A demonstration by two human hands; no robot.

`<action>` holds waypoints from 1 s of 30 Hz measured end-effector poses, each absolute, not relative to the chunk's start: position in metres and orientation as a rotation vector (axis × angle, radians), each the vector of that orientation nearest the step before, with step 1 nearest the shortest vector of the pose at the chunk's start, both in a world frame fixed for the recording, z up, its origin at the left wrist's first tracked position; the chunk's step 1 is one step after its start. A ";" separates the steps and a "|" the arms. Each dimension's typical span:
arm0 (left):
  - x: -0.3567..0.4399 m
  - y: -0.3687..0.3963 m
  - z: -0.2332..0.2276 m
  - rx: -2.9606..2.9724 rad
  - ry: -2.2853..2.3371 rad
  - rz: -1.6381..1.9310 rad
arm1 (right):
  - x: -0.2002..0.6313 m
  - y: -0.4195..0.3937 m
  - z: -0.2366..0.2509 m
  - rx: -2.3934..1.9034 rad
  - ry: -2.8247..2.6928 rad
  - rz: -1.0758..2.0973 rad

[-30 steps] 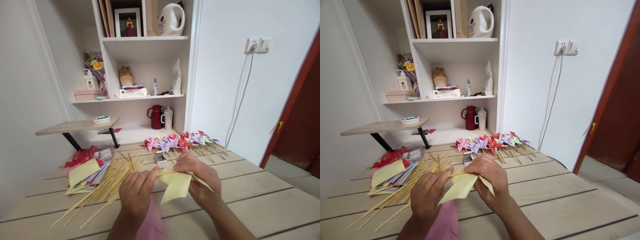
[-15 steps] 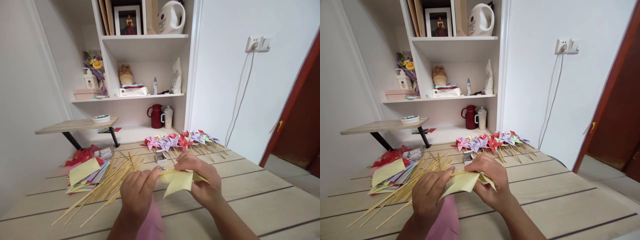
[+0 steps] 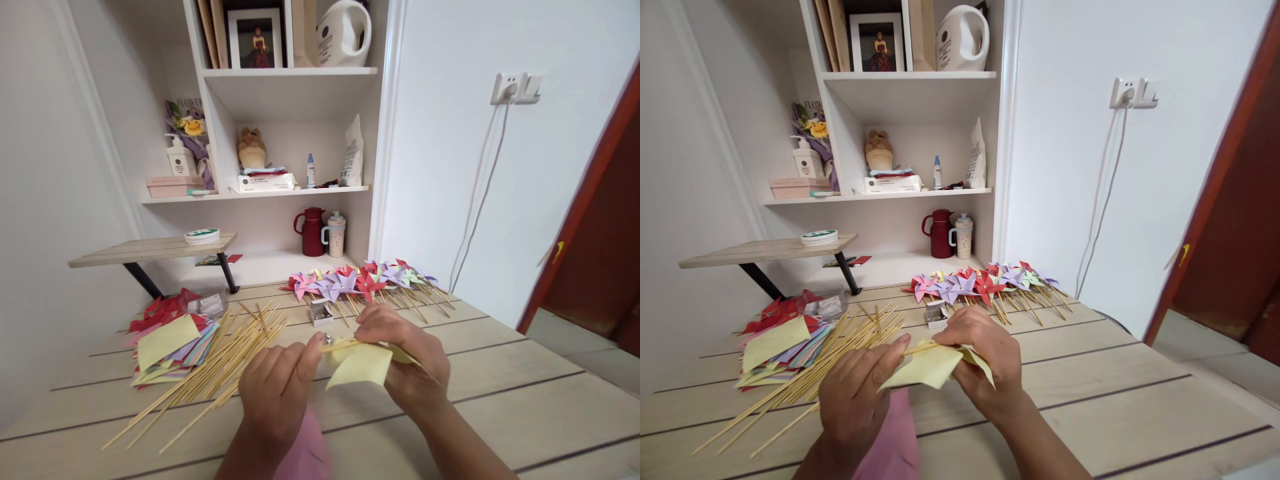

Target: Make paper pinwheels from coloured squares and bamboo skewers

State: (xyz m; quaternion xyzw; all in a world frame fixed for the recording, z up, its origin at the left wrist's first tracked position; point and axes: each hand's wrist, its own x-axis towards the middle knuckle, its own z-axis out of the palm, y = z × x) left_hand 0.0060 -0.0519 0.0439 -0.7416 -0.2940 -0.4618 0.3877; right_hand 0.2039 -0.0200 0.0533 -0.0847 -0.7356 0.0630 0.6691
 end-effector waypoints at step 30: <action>0.023 -0.043 0.030 -1.788 -0.769 -1.363 | 0.202 -0.018 0.058 -0.388 -1.621 -0.088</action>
